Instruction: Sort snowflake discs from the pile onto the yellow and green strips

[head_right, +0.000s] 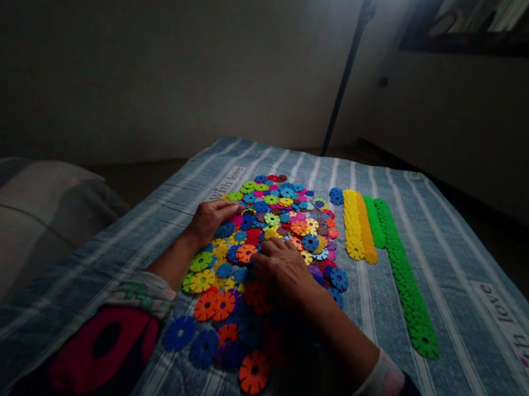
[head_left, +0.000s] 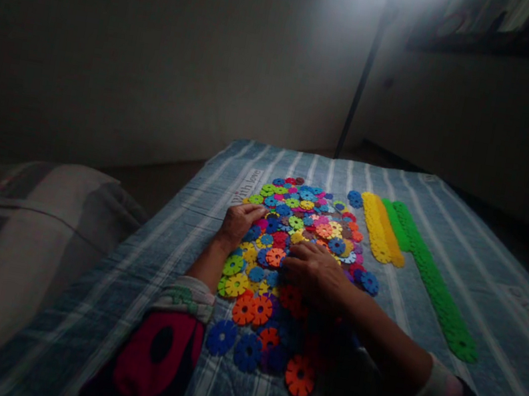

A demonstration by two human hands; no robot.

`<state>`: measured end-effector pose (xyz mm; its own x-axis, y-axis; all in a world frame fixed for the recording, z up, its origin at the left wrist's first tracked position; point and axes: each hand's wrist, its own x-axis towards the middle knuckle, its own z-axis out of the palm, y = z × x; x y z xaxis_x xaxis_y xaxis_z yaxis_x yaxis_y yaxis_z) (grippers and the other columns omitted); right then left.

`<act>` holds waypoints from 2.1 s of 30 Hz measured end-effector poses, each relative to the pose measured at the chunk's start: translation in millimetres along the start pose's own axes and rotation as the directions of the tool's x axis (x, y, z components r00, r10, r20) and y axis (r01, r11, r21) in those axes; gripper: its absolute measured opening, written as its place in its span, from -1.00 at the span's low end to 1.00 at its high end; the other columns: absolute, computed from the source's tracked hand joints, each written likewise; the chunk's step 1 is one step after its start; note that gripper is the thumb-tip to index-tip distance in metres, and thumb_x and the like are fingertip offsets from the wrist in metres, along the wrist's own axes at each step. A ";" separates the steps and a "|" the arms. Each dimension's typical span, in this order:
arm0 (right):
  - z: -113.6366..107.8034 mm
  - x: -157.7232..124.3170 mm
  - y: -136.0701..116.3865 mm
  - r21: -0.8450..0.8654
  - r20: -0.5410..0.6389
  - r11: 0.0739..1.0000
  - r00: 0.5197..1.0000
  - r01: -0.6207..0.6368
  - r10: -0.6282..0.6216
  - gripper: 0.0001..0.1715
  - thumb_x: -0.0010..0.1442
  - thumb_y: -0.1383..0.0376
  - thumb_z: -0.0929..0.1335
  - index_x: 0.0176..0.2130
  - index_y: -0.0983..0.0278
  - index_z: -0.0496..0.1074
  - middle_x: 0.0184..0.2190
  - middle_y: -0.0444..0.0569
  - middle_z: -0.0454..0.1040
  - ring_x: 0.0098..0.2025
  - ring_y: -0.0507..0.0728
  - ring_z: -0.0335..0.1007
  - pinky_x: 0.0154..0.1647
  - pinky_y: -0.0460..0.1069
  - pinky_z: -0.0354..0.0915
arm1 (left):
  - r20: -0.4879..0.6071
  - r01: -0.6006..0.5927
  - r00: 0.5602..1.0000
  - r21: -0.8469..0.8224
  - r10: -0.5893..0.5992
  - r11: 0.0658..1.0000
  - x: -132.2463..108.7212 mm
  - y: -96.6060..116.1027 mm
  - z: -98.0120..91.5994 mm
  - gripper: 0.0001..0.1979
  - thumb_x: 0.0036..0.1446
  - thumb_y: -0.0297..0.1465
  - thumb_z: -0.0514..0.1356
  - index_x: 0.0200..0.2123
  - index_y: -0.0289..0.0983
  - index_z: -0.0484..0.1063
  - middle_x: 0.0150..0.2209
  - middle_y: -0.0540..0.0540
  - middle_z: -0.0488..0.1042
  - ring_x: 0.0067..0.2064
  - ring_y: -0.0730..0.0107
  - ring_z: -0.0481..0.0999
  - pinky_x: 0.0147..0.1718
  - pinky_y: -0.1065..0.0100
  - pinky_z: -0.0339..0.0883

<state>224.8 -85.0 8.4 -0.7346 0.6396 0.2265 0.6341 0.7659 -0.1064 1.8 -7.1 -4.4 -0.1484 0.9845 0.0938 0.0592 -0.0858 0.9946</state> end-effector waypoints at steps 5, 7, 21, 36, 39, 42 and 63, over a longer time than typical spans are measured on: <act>-1.6 -10.1 10.8 -0.016 0.061 0.997 0.995 -0.078 0.079 -0.80 0.35 0.31 0.29 -0.20 0.25 0.52 -0.15 0.04 0.50 -0.06 0.17 0.34 -0.02 0.06 0.19 | 0.009 0.010 1.000 -0.011 -0.010 1.000 2.7 -4.6 -1.0 -0.57 -0.30 -0.05 0.44 -0.43 -0.27 0.63 -0.35 -0.14 0.63 -0.20 0.17 0.56 -0.08 0.22 0.37; -2.6 -17.1 16.4 -0.026 0.065 0.994 0.993 -0.102 0.103 -0.81 0.34 0.32 0.30 -0.23 0.27 0.52 -0.19 0.04 0.50 -0.12 0.15 0.34 -0.05 0.04 0.20 | 0.014 0.005 1.000 -0.004 -0.004 1.000 3.5 -5.8 -1.5 -0.57 -0.29 -0.05 0.43 -0.43 -0.26 0.64 -0.33 -0.14 0.63 -0.19 0.15 0.56 -0.05 0.21 0.37; -4.0 -1.4 0.2 0.006 0.016 0.994 0.994 -0.110 0.110 -0.79 0.33 0.32 0.32 -0.30 0.26 0.54 -0.17 0.06 0.51 -0.09 0.17 0.35 -0.04 0.05 0.22 | 0.012 0.007 1.000 -0.009 -0.007 1.000 1.9 -4.0 -0.8 -0.57 -0.28 -0.06 0.43 -0.40 -0.26 0.64 -0.39 -0.10 0.61 -0.23 0.20 0.55 -0.11 0.24 0.37; 5.0 6.7 -12.9 0.016 0.086 0.998 0.994 -0.064 0.063 -0.79 0.29 0.29 0.35 -0.34 0.26 0.57 -0.21 0.06 0.49 -0.07 0.18 0.31 -0.07 0.04 0.20 | 0.006 0.007 1.000 0.000 -0.007 1.000 1.4 -5.3 -0.1 -0.58 -0.26 -0.06 0.41 -0.39 -0.25 0.63 -0.37 -0.09 0.61 -0.23 0.21 0.54 -0.11 0.25 0.36; 3.4 4.6 -11.9 -0.002 0.083 0.995 0.992 -0.098 0.098 -0.73 0.33 0.31 0.30 -0.35 0.27 0.55 -0.21 0.07 0.49 -0.10 0.16 0.31 -0.10 0.03 0.21 | 0.008 0.007 1.000 0.003 -0.007 1.000 1.2 -4.6 -0.3 -0.59 -0.26 -0.06 0.42 -0.40 -0.24 0.63 -0.36 -0.09 0.62 -0.22 0.20 0.54 -0.10 0.25 0.36; 8.6 8.3 -16.6 0.006 0.022 0.997 0.997 -0.076 0.076 -0.79 0.33 0.29 0.31 -0.27 0.25 0.54 -0.17 0.06 0.49 -0.06 0.17 0.31 -0.06 0.04 0.21 | 0.006 0.008 1.000 0.000 -0.008 1.000 1.2 -4.3 -0.1 -0.58 -0.27 -0.06 0.42 -0.39 -0.25 0.63 -0.35 -0.10 0.62 -0.21 0.19 0.54 -0.10 0.25 0.36; 19.0 -2.6 -24.3 0.001 0.031 0.997 0.996 -0.081 0.081 -0.76 0.36 0.23 0.29 -0.28 0.23 0.51 -0.26 0.00 0.53 -0.17 0.14 0.35 -0.09 0.04 0.12 | 0.004 -0.010 1.000 -0.011 0.010 1.000 4.6 -11.0 -0.9 -0.58 -0.26 -0.05 0.41 -0.40 -0.25 0.64 -0.40 -0.09 0.61 -0.26 0.20 0.55 -0.14 0.24 0.38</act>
<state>206.8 -104.1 -8.0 -0.6881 0.7010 0.1872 0.6910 0.7118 -0.1257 -0.4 -1.8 -14.8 -0.1438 0.9842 0.1036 0.0501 -0.0974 0.9940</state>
